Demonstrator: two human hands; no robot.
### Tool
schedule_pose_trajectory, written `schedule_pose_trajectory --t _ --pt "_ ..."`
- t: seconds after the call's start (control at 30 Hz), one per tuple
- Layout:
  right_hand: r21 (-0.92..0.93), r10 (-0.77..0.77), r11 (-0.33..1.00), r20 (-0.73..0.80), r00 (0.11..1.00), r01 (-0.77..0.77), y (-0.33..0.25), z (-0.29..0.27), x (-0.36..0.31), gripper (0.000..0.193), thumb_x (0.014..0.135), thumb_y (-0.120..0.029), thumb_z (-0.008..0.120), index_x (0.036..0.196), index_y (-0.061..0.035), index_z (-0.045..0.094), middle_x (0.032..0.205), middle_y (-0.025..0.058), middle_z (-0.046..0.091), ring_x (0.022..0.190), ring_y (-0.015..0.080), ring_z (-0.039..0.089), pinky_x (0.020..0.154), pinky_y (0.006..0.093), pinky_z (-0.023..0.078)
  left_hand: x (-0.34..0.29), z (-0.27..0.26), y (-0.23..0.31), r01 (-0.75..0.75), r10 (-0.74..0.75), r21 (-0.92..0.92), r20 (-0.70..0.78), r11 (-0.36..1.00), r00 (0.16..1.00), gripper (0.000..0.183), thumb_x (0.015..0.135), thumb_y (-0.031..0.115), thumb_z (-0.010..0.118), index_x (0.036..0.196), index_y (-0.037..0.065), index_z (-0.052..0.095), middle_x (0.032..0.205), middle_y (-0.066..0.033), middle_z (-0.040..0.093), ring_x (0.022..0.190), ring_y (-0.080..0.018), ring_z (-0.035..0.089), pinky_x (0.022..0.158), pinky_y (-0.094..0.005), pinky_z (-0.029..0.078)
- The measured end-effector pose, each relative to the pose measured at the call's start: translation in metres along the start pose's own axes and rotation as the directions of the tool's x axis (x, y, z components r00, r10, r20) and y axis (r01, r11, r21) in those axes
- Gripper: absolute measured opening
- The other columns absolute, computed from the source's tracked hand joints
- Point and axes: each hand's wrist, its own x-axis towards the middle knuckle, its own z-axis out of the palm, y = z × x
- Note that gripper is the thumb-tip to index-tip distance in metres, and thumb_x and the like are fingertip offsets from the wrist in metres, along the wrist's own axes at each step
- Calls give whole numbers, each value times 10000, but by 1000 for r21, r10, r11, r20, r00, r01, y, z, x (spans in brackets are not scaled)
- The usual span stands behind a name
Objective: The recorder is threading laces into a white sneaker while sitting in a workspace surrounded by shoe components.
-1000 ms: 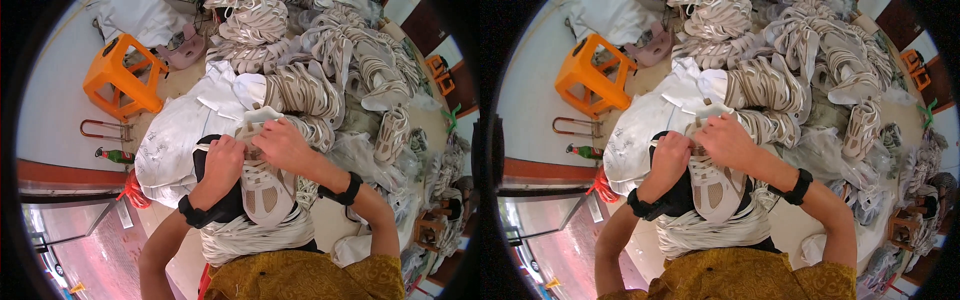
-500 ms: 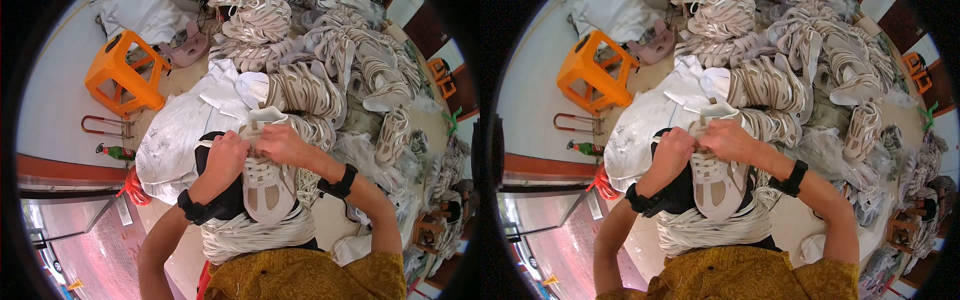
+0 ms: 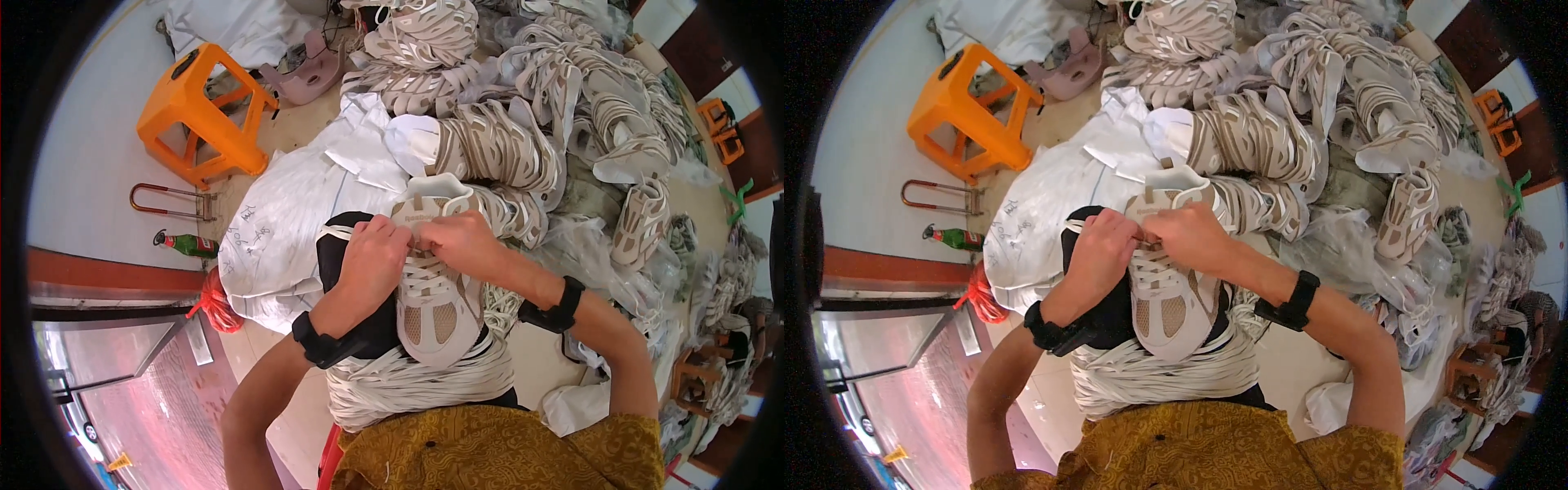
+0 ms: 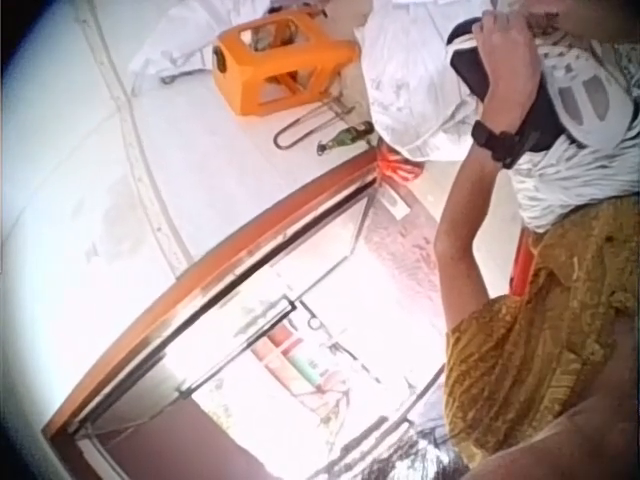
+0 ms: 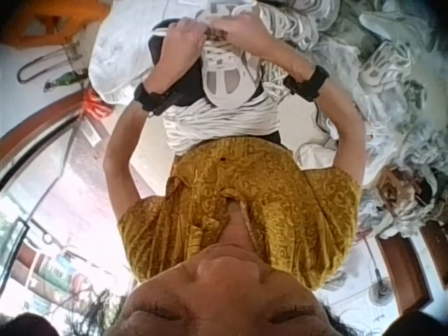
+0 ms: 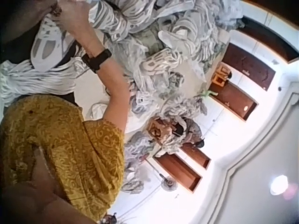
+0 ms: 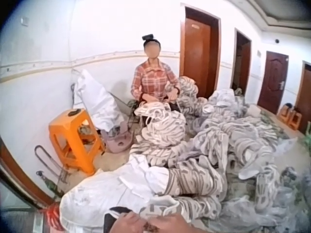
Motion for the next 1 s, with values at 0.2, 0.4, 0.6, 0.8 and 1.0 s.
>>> schedule_pose_trajectory --t 0.2,0.4,0.6,0.8,1.0 --pt "12 -182 983 -57 982 183 5 4 2 61 632 -78 568 623 -79 507 562 61 530 523 231 555 467 344 421 -1 -2 -2 -31 31 0 -3 1000 1000 108 652 19 569 749 52 533 751 -55 538 805 -233 500 700 -350 389" --pt "123 52 991 -39 998 -47 -1 -2 -1 48 661 -86 588 670 -73 543 609 69 562 568 233 572 508 328 443 0 -3 0 4 -4 -54 -12 999 1000 73 680 42 579 743 56 544 754 -67 537 787 -244 501 690 -356 393" --pt "357 288 890 41 957 -284 -4 -7 -6 97 640 -37 606 723 -63 563 659 71 591 613 236 584 542 304 448 7 -10 6 48 -52 129 32 991 998 52 680 51 573 722 65 547 683 -74 517 733 -234 502 623 -356 390" --pt "360 267 899 6 964 -251 -1 -3 -9 100 635 -33 607 718 -66 563 649 70 588 606 235 582 533 308 446 14 -12 3 -253 244 282 65 926 968 88 599 43 554 681 57 523 625 -63 476 686 -219 486 594 -319 388" --pt "348 235 914 -29 972 -210 0 -1 -9 94 629 -40 609 705 -72 565 644 72 588 603 237 583 521 316 445 12 -11 0 -274 261 230 89 934 961 98 595 43 557 681 55 514 647 -66 506 721 -212 493 629 -306 395"
